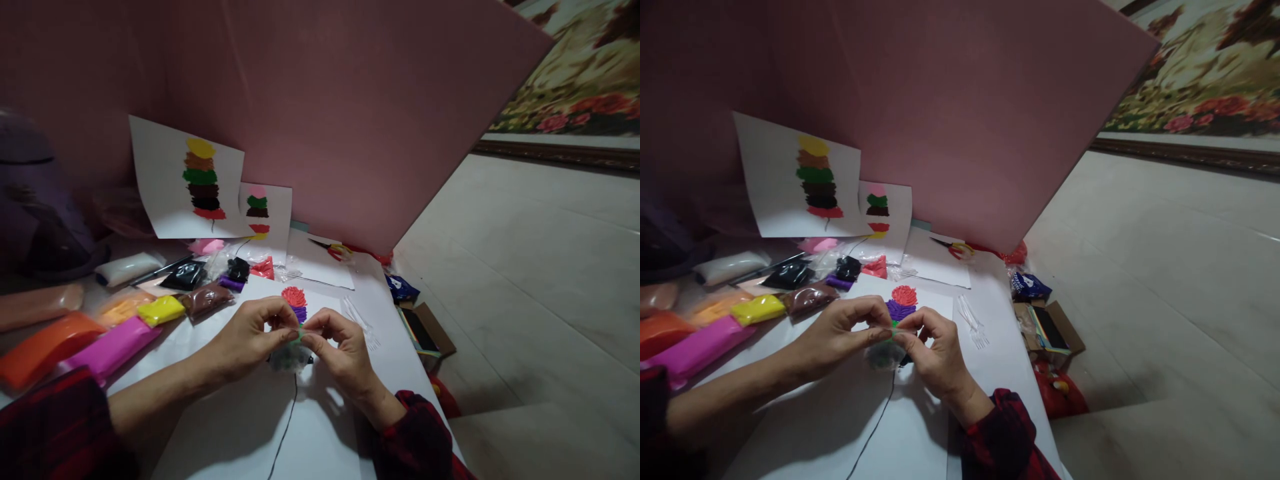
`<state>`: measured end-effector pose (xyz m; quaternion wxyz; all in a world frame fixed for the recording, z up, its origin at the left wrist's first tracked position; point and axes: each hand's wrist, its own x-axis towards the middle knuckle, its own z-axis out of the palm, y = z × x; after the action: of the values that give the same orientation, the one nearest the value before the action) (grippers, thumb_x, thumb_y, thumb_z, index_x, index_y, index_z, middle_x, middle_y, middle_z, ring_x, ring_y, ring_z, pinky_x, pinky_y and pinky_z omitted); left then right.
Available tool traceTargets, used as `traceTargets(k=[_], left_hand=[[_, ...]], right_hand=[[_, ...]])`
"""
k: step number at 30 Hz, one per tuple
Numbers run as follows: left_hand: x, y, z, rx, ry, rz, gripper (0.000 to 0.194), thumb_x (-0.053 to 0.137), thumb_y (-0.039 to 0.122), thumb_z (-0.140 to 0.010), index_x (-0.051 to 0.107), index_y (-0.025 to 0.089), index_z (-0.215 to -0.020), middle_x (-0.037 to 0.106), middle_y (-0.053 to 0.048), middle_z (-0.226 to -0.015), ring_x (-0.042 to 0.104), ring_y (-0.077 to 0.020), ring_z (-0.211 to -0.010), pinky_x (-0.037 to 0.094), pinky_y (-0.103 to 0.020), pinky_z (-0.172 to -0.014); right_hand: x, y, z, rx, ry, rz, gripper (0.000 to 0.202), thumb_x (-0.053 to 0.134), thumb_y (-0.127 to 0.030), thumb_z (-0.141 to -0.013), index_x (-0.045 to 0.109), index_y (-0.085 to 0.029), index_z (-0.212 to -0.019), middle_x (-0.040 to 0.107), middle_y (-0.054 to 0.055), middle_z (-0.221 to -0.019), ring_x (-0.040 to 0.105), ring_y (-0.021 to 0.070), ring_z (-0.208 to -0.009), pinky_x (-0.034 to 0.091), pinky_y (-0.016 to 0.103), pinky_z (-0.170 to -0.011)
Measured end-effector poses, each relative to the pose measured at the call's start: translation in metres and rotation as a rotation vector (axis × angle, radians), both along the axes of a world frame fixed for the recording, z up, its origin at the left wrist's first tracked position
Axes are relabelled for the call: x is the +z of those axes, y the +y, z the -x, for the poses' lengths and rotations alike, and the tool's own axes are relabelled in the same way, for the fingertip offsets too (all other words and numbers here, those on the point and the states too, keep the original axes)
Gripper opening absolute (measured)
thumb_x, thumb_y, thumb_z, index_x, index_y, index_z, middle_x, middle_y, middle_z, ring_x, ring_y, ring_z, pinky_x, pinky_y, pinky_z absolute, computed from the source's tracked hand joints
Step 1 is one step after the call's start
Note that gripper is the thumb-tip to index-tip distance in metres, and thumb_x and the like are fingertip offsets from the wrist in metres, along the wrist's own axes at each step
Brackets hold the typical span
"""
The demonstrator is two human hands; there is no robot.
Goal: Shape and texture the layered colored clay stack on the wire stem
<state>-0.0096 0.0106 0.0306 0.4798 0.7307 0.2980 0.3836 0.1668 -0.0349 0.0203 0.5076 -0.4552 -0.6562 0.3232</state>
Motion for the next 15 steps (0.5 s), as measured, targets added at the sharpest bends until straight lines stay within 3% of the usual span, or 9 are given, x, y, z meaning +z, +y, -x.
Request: traceTargets(k=[7, 15], left_hand=[[-0.0054, 0.0025, -0.0008, -0.056, -0.126, 0.195, 0.01, 0.066, 0.021, -0.07, 0.061, 0.015, -0.065, 0.055, 0.002, -0.062, 0.047, -0.0105, -0.059, 0.038, -0.023, -0.056], [-0.0024, 0.0063, 0.0019, -0.052, -0.002, 0.149, 0.014, 0.066, 0.028, -0.074, 0.068, 0.014, -0.073, 0.064, -0.001, -0.07, 0.053, -0.0141, -0.068, 0.041, -0.027, -0.065]], right_hand=[[-0.0003, -0.0019, 0.0017, 0.034, 0.044, 0.0, 0.008, 0.067, -0.021, -0.077, 0.064, -0.018, -0.071, 0.058, -0.001, -0.068, 0.05, 0.0124, -0.061, 0.039, 0.026, -0.055], [0.0017, -0.0007, 0.0007, 0.004, 0.067, 0.041, 0.007, 0.067, -0.023, -0.076, 0.064, -0.018, -0.072, 0.058, -0.001, -0.067, 0.049, 0.0124, -0.059, 0.038, 0.026, -0.055]])
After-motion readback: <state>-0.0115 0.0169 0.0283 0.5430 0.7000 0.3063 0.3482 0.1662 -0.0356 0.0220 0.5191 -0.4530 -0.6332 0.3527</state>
